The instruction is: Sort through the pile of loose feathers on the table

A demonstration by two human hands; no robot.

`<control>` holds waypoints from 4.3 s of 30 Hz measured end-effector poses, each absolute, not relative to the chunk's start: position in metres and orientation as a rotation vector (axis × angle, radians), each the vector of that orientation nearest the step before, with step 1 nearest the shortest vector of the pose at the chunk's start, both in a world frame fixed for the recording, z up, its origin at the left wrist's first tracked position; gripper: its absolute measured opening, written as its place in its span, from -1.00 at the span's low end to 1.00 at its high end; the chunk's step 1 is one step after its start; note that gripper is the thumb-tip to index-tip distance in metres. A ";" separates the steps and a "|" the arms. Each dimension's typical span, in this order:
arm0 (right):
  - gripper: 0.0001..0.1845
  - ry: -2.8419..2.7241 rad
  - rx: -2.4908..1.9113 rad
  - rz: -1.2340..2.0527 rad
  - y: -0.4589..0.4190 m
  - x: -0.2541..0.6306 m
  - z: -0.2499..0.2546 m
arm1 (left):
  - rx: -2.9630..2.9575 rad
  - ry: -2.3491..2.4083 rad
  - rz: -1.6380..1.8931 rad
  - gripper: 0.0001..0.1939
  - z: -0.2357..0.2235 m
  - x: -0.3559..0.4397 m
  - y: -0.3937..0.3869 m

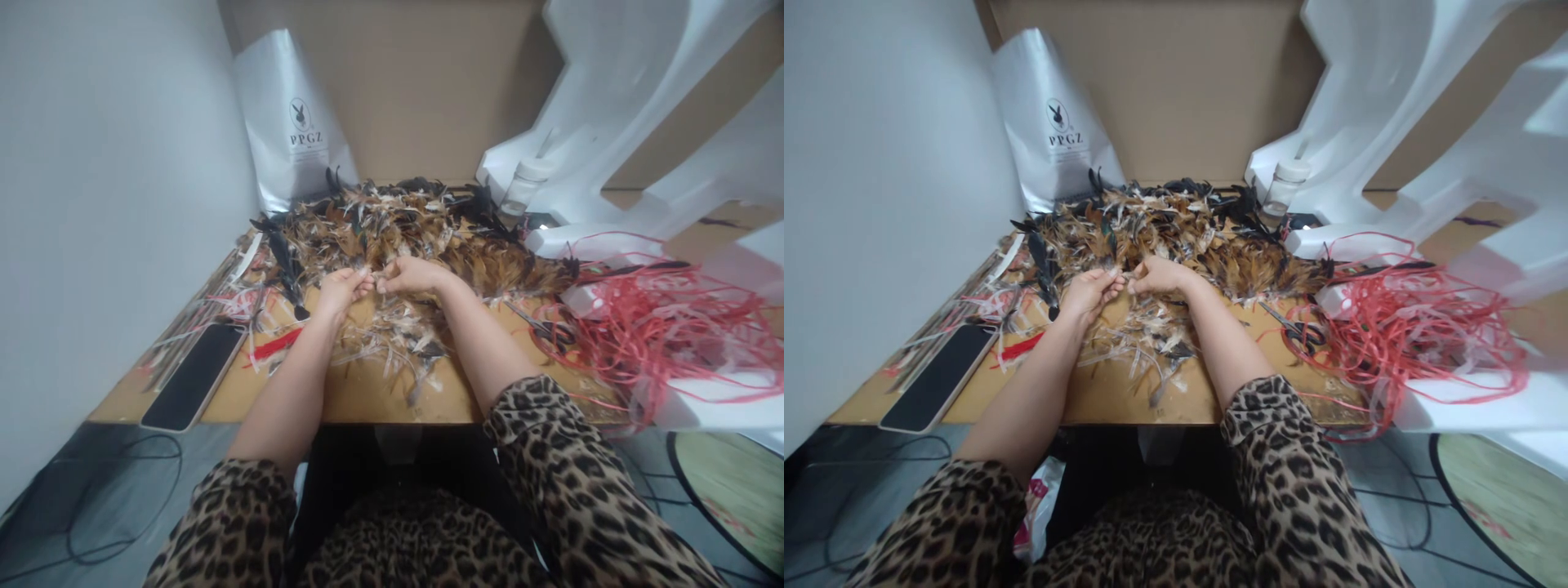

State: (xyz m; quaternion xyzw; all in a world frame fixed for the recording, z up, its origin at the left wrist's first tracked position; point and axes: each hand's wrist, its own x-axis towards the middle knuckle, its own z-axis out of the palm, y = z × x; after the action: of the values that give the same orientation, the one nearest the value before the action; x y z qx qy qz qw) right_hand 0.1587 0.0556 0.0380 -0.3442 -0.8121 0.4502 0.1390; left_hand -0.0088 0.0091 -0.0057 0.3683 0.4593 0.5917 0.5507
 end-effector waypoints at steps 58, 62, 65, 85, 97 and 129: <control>-0.78 -1.719 -1.488 0.647 0.089 0.166 -0.008 | 0.786 1.005 1.419 -0.82 -0.003 -0.010 0.008; -0.75 -1.855 -1.539 0.604 0.087 0.161 -0.017 | 0.777 1.002 1.413 -0.82 -0.003 -0.009 0.007; -0.79 -1.915 -1.550 0.570 0.083 0.156 -0.019 | 0.773 1.007 1.401 -0.83 -0.004 -0.009 0.007; -0.78 -1.591 -0.925 1.253 0.055 0.129 0.018 | 0.680 0.942 1.306 -0.94 0.002 -0.008 0.004; -0.81 -1.632 -0.904 1.239 0.051 0.125 0.019 | 0.713 0.940 1.299 -0.93 0.003 -0.006 0.003; -0.88 -2.076 -1.464 0.725 0.064 0.147 -0.001 | 0.898 1.037 1.584 -0.77 0.001 -0.010 0.009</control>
State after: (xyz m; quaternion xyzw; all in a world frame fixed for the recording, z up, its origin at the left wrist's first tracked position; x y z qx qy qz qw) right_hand 0.1466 0.0635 -0.0007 -0.5371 -0.7614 0.2660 0.2472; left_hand -0.0098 0.0088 0.0007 0.3713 0.4286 0.6548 0.4998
